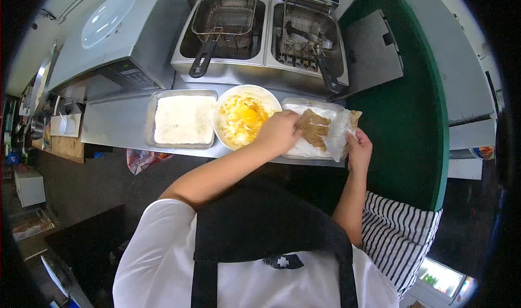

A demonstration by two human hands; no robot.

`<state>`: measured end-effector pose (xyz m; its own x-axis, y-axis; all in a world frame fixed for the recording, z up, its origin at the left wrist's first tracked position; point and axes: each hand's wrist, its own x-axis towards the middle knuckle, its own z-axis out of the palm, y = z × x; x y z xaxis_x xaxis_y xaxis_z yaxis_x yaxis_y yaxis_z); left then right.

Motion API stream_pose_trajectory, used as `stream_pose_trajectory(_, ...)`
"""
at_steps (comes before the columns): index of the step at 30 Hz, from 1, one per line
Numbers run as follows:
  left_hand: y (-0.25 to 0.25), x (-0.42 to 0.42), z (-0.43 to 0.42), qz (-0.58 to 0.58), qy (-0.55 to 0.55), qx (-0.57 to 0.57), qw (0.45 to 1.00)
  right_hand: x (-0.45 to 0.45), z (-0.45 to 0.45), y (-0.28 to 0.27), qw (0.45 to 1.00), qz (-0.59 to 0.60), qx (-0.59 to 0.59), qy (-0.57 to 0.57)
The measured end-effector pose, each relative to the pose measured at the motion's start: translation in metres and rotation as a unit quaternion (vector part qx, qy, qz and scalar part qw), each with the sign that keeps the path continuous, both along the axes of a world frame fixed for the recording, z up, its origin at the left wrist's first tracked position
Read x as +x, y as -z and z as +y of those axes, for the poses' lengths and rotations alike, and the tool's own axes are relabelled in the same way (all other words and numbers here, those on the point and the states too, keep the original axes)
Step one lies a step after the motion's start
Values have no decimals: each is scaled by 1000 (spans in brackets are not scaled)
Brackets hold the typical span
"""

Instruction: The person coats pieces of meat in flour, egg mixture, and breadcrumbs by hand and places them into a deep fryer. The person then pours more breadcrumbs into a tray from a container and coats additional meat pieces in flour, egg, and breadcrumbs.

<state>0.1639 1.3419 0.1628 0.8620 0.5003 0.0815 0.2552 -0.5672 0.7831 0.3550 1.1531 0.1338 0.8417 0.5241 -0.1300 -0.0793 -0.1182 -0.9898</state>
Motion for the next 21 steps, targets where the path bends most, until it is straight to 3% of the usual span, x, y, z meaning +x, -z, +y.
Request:
stream_pose_trajectory(4,6,-78,42,-50,-103,81,990,-49,43,-14,994,49,33,-91)
stream_pose_trajectory(8,-1,-137,72,-4,-193,73,978,-96,107,-35,974,46,-7,-223)
stream_pose_trajectory(9,-5,-145,74,1,-211,88,974,-108,123,-29,970,-43,-26,-236)
stream_pose_trajectory(11,-15,-154,73,-1,-200,136,970,-132,148,-12,934,-208,-83,-278)
stream_pose_trajectory(13,-13,-161,71,-5,-157,159,975,-153,164,7,861,-354,-158,-331)
stream_pose_trajectory(17,14,-164,60,93,-18,232,968,-189,169,34,772,-379,-275,-430)
stream_pose_trajectory(20,37,-167,58,145,31,241,959,-181,168,40,802,-279,-190,-492)
stream_pose_trajectory(21,41,-167,59,154,32,242,958,-173,171,37,800,-252,-215,-500)
